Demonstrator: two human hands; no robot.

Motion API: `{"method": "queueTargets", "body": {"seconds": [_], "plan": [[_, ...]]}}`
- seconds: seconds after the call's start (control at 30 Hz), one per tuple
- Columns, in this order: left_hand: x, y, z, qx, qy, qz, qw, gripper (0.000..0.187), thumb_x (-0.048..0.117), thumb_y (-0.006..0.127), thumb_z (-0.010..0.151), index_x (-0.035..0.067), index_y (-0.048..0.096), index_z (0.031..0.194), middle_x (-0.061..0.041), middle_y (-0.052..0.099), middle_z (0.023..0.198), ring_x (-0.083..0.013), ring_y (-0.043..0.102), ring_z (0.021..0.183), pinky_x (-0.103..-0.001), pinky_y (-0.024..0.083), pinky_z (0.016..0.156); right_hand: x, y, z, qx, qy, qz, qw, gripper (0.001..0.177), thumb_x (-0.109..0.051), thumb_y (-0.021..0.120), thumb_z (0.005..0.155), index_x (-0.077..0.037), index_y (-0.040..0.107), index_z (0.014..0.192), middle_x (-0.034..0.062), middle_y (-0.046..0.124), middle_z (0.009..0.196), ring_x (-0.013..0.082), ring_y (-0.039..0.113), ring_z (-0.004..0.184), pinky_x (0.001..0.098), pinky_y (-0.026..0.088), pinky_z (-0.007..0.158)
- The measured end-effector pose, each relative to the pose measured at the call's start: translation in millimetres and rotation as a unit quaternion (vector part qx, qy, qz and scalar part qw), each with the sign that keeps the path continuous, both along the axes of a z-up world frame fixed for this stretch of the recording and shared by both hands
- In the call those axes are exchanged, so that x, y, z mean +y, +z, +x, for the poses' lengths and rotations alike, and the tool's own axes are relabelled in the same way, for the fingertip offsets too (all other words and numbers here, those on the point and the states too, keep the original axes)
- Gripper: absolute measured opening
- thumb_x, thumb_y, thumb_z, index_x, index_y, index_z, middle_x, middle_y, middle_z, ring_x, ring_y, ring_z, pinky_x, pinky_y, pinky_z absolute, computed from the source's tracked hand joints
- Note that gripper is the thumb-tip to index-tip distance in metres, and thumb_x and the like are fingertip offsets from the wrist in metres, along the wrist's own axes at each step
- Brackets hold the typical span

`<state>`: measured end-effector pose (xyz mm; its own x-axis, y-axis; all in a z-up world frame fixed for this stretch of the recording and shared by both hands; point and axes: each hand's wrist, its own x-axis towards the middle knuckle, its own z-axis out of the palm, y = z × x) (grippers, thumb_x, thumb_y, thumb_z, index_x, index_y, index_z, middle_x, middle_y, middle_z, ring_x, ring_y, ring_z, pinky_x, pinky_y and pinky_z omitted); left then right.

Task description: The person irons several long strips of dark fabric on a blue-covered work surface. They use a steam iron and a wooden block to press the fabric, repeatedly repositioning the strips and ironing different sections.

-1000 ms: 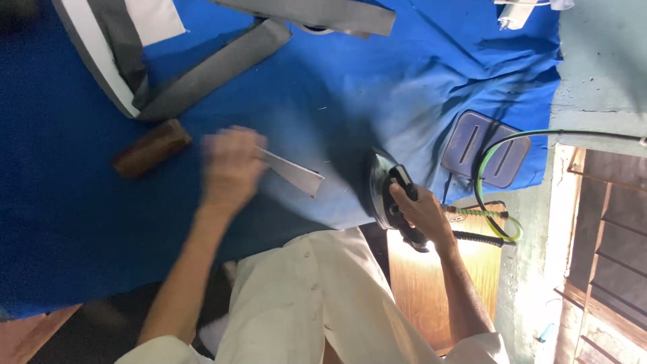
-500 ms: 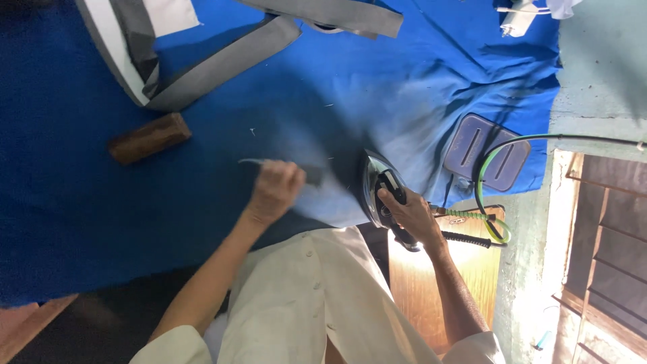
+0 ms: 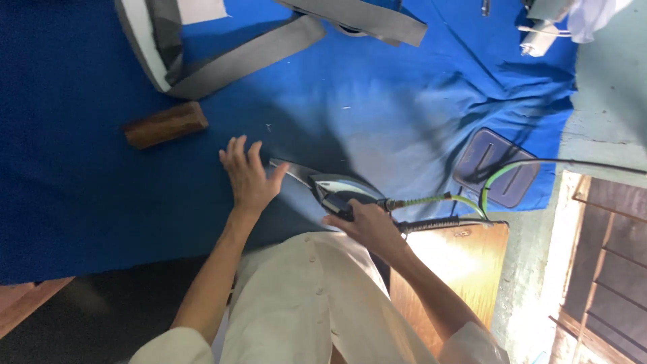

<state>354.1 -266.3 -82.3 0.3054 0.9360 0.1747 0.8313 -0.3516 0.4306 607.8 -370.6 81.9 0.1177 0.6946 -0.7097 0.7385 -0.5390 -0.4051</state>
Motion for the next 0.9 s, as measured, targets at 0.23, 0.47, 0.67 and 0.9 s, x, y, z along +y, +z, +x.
{"method": "queueTargets", "body": {"seconds": [0.23, 0.47, 0.67, 0.9], "plan": [[31.0, -23.0, -9.7, 0.010, -0.028, 0.044, 0.999, 0.083, 0.084, 0.054, 0.088, 0.014, 0.054, 0.131, -0.023, 0.038, 0.149, -0.0472, 0.025, 0.147, -0.076, 0.018, 0.109, 23.8, 4.3, -34.4, -0.049, 0.287, -0.015, 0.957, 0.038, -0.045, 0.069, 0.091, -0.025, 0.066, 0.124, 0.0169, 0.070, 0.089, 0.0368, 0.074, 0.074, 0.0410, 0.062, 0.060], [35.6, -11.3, -8.3, -0.077, 0.004, 0.008, 0.997, 0.041, 0.055, 0.053, 0.106, 0.017, 0.060, 0.122, -0.015, 0.043, 0.146, -0.0405, 0.031, 0.145, -0.070, 0.016, 0.111, 58.8, 1.9, -74.1, -0.024, -0.026, -0.033, 0.999, 0.062, -0.069, 0.065, 0.089, -0.007, 0.069, 0.085, 0.0099, 0.067, 0.063, 0.0234, 0.072, 0.058, 0.0294, 0.056, 0.050], [57.5, 29.6, -39.8, -0.164, 0.021, -0.002, 0.986, 0.018, 0.015, 0.050, 0.110, 0.009, 0.065, 0.118, -0.009, 0.062, 0.112, -0.0301, 0.063, 0.109, -0.045, 0.046, 0.096, 103.0, 6.8, -99.4, 0.011, -0.038, 0.028, 0.999, 0.065, -0.071, 0.062, 0.088, -0.007, 0.069, 0.083, 0.0068, 0.065, 0.060, 0.0185, 0.070, 0.055, 0.0274, 0.055, 0.046], [94.5, 58.5, -99.6, -0.057, 0.005, 0.110, 0.992, 0.027, 0.018, 0.058, 0.107, 0.003, 0.065, 0.129, -0.010, 0.059, 0.113, -0.0296, 0.058, 0.109, -0.047, 0.048, 0.099, 142.3, 0.6, -123.1, 0.006, -0.011, 0.066, 0.998, 0.073, -0.080, 0.050, 0.085, -0.010, 0.064, 0.075, 0.0039, 0.061, 0.053, 0.0156, 0.067, 0.051, 0.0272, 0.055, 0.044]]}}
